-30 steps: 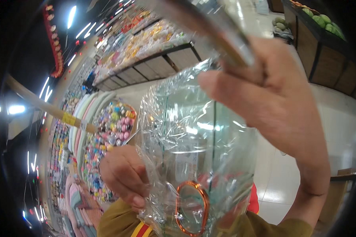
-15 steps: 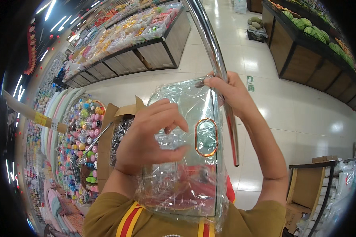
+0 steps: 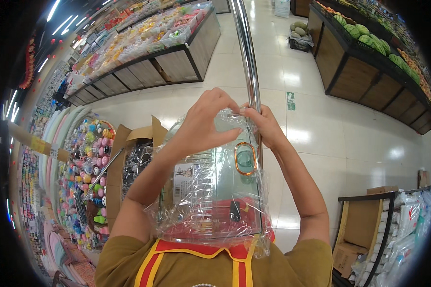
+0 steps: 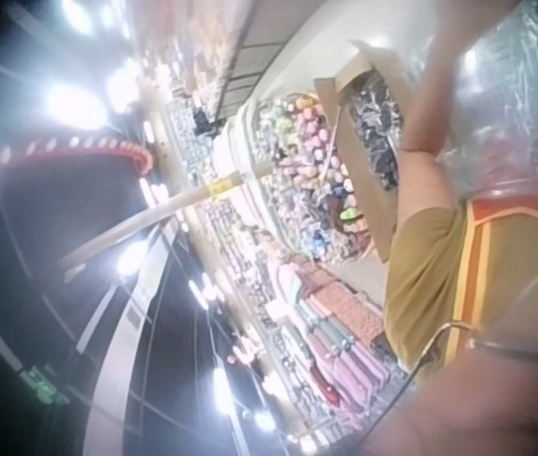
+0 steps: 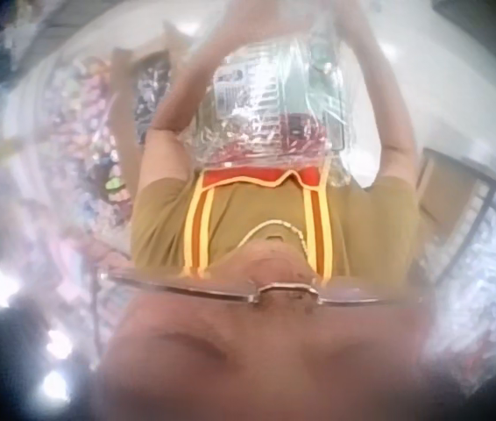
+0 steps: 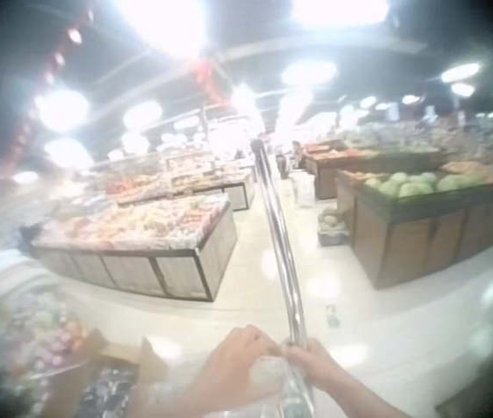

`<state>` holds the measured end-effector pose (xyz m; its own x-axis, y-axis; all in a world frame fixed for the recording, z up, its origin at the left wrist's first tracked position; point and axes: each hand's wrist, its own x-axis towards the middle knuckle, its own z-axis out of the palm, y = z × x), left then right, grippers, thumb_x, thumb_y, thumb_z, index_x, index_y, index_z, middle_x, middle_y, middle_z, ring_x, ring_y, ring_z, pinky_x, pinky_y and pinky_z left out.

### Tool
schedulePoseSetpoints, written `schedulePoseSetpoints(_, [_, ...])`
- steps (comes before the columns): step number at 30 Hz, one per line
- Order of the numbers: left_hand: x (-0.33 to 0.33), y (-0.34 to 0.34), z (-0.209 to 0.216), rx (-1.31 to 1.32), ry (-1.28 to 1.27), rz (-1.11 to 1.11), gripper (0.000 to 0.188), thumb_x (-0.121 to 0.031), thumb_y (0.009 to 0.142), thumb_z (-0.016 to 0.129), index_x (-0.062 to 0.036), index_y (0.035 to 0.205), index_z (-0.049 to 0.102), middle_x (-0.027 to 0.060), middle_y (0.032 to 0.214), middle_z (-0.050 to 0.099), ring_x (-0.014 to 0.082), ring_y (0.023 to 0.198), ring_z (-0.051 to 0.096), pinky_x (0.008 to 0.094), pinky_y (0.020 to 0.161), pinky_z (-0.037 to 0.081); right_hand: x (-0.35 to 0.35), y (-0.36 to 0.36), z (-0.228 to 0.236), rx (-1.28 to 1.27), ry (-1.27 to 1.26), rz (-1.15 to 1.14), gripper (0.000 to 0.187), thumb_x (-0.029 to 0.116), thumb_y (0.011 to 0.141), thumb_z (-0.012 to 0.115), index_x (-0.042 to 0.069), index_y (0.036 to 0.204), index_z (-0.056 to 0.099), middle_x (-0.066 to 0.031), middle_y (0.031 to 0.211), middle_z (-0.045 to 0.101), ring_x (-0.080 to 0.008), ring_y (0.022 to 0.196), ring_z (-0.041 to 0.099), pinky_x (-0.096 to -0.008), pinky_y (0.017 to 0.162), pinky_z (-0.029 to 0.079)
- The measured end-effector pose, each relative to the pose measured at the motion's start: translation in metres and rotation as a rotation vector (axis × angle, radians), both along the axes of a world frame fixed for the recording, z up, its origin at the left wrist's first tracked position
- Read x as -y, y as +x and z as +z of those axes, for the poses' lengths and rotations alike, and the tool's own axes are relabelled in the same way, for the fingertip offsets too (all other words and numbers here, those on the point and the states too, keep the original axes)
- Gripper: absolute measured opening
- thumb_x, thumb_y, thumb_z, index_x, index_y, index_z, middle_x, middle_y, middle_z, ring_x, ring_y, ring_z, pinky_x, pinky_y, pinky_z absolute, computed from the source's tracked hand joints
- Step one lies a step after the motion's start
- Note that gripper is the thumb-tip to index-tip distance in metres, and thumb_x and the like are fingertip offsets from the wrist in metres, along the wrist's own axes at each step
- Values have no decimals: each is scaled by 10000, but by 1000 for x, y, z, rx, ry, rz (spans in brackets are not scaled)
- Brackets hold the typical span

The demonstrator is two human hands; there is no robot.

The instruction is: The person unpacks a mop head and metal pole from a cardboard box in a store aisle, then inserts the pole into the mop head to assemble the mop. The person handles the components by hand and completes the assembly.

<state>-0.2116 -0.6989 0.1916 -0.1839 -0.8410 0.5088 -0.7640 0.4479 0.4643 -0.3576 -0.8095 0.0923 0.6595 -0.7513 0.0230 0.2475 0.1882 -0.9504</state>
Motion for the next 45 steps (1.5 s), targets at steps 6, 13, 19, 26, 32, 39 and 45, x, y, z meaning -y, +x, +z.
schedulePoseSetpoints(6, [8,18,-41,-34,325,-38,505,-395,749,712,-41,1073,558,162,1056,564,326,1016,555,388,879,433,-8,0,-29,-86,50,-10,223,245,841,613,44,937,625,27,779,566,-54,685,528,-235,561,430])
schedulePoseSetpoints(13, [29,26,-91,-58,736,-31,709,-556,758,655,-8,1189,526,228,1089,607,357,1019,589,404,880,460,-6,-5,-77,-304,-62,-32,281,289,850,607,18,896,665,8,722,593,-73,636,526,-241,548,424])
schedulePoseSetpoints(19, [17,39,-132,-242,818,-62,689,-538,786,636,-3,1203,519,220,1092,607,330,1012,587,387,869,459,-13,-7,-97,-414,16,115,377,375,900,582,23,1017,651,12,755,605,-72,621,533,-237,539,435])
schedulePoseSetpoints(26, [13,53,-157,-354,876,-26,579,-404,844,620,-8,1248,497,202,1117,602,272,1041,575,369,886,455,0,-40,-81,-430,-102,-118,348,357,945,504,39,1055,593,-59,827,642,-80,493,464,-240,430,393])
schedulePoseSetpoints(32, [-43,66,-130,-548,792,0,448,-353,888,547,-8,1173,521,105,1124,575,187,1043,532,296,866,433,85,-99,-28,-257,-199,-600,337,256,971,427,60,1233,505,-56,756,583,-103,520,507,-251,471,435])
schedulePoseSetpoints(39, [-60,112,-185,-660,899,202,371,-294,910,491,-7,1143,525,87,1106,572,184,1014,517,292,897,397,130,-182,5,-8,-255,-923,626,108,956,482,208,1475,146,-114,950,583,-172,786,622,-329,660,580])
schedulePoseSetpoints(45, [-64,93,-153,-624,804,115,376,-289,909,496,-2,1151,522,90,1101,576,186,1012,520,298,903,396,137,-223,-21,26,-144,-976,547,65,951,475,177,1437,252,-133,1000,543,-213,829,634,-343,692,588])
